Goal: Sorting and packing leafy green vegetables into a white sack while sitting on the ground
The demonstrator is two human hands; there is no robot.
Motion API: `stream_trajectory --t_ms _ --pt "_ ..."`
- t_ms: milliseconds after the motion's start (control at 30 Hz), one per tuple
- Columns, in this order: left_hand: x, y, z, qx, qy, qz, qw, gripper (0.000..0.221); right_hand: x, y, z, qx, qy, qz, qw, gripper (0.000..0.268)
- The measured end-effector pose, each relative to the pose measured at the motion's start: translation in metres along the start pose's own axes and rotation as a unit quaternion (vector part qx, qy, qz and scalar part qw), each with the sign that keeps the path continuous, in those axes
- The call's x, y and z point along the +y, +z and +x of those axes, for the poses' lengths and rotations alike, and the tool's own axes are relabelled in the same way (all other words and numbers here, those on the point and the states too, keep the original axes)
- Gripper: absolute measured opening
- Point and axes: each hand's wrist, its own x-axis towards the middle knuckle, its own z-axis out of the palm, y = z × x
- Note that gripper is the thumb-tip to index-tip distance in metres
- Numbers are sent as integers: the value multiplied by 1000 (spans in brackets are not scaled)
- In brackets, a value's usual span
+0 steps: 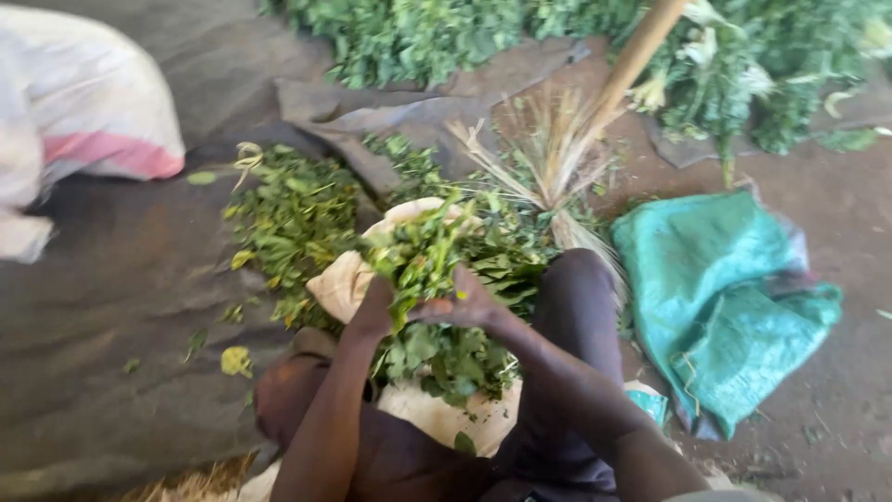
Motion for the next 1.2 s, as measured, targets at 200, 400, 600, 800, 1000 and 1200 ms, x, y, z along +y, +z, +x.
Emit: stream_trajectory --t_ms 200,400,600,800,1000,1200 --pt "-7 -9 10 18 -27 40 999 54 8 -6 40 20 48 206 977 113" --pt "-17 8 31 63 -49 87 993 45 -3 3 34 -26 -143 -64 987 93" --pt "-19 -6 55 91 -52 132 986 37 -30 4 16 -8 -257 -333 907 112" --pt "3 -106 69 138 -50 183 972 31 -49 11 -45 6 -144 -408 902 125" --pt "22 -136 67 212 -36 236 948 28 -65 -16 -80 -88 -229 -208 947 38" --pt "24 -122 60 308 -27 207 928 28 -138 33 -210 -359 -345 2 867 82"
